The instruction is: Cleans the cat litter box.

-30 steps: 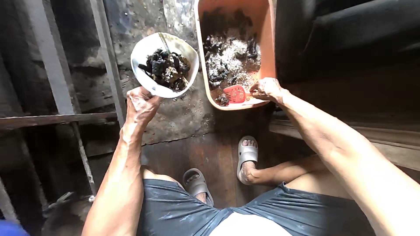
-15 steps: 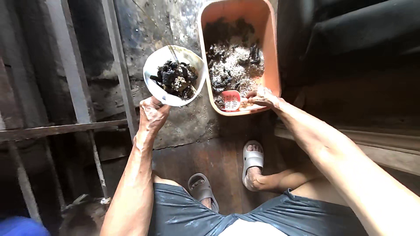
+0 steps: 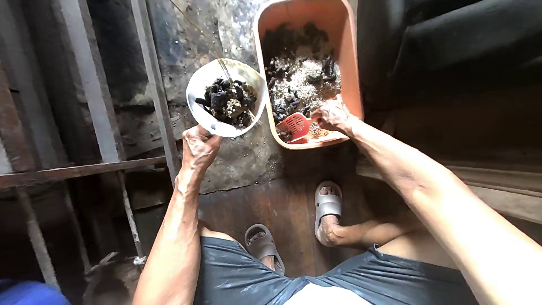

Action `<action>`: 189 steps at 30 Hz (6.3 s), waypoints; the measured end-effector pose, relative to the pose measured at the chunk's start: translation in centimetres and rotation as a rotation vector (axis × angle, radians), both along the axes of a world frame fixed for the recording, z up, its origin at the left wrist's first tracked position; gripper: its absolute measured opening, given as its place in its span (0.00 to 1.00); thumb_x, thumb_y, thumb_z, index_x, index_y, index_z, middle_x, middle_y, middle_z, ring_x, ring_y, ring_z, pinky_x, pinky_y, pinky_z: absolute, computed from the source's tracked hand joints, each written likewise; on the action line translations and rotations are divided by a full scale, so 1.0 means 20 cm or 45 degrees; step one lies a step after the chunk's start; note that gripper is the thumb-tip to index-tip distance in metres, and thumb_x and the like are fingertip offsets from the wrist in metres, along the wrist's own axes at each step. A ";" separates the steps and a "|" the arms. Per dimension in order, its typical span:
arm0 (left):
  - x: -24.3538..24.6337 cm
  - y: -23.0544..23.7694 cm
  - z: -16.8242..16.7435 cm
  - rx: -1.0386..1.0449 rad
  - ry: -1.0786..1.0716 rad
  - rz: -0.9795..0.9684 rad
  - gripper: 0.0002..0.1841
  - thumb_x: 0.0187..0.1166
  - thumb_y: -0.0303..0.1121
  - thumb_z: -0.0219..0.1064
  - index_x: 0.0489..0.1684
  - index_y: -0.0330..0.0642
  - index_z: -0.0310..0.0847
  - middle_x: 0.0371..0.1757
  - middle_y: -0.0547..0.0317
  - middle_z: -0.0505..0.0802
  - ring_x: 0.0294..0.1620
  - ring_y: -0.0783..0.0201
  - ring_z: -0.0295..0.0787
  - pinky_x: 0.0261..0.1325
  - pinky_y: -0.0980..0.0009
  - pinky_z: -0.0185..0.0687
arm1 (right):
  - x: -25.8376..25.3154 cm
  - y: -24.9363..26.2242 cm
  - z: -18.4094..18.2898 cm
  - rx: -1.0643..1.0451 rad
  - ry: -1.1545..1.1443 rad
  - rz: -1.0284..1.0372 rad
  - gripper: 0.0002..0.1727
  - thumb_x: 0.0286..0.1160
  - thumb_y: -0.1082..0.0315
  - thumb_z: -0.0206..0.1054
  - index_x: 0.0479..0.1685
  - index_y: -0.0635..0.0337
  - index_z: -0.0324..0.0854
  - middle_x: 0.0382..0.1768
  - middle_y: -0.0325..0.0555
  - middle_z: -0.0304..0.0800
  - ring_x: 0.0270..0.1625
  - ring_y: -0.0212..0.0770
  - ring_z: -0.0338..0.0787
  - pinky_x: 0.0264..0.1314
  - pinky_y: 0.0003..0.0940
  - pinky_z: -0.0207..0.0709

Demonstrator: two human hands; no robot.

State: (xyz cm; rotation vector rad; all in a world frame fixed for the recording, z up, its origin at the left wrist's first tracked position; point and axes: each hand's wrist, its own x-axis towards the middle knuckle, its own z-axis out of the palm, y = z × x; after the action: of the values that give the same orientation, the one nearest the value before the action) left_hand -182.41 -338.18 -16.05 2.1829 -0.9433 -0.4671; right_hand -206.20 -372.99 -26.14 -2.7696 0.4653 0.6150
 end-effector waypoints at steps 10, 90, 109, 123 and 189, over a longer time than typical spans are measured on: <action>0.01 0.01 -0.01 -0.042 -0.012 0.012 0.11 0.77 0.37 0.71 0.35 0.38 0.88 0.30 0.57 0.91 0.32 0.75 0.84 0.43 0.67 0.79 | -0.01 -0.10 0.02 0.181 -0.057 -0.075 0.16 0.71 0.55 0.71 0.56 0.42 0.94 0.54 0.49 0.96 0.60 0.57 0.90 0.72 0.70 0.63; 0.06 -0.02 -0.17 -0.020 0.217 -0.159 0.11 0.76 0.37 0.74 0.36 0.37 0.91 0.34 0.47 0.94 0.40 0.53 0.92 0.51 0.45 0.84 | -0.39 0.46 0.57 0.220 -0.575 -1.072 0.18 0.84 0.58 0.66 0.69 0.48 0.88 0.55 0.54 0.95 0.54 0.56 0.93 0.59 0.67 0.80; -0.01 -0.11 -0.19 -0.052 0.281 -0.270 0.11 0.76 0.39 0.75 0.33 0.40 0.91 0.31 0.52 0.93 0.37 0.56 0.91 0.47 0.48 0.84 | 0.01 0.84 0.78 -0.240 -1.026 -0.579 0.16 0.73 0.68 0.76 0.61 0.49 0.91 0.45 0.53 0.84 0.37 0.49 0.87 0.32 0.47 0.81; 0.06 -0.03 -0.16 -0.152 0.216 -0.261 0.08 0.74 0.33 0.75 0.31 0.37 0.89 0.28 0.54 0.90 0.31 0.63 0.87 0.42 0.54 0.81 | -0.08 0.70 0.58 0.438 -1.150 -1.346 0.18 0.80 0.61 0.70 0.63 0.59 0.88 0.45 0.48 0.94 0.35 0.37 0.91 0.39 0.37 0.88; 0.10 0.04 0.02 -0.090 0.048 -0.055 0.12 0.77 0.36 0.72 0.39 0.32 0.89 0.35 0.46 0.92 0.37 0.60 0.88 0.48 0.52 0.80 | -0.59 0.46 0.18 0.611 -0.850 -1.264 0.18 0.82 0.63 0.70 0.68 0.55 0.86 0.48 0.51 0.94 0.39 0.40 0.89 0.44 0.39 0.83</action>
State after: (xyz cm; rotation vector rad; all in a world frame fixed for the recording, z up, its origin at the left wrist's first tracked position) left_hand -180.41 -337.40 -15.65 2.0874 -0.9739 -0.4863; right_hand -218.02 -363.74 -22.51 -1.7789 1.1807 -0.3763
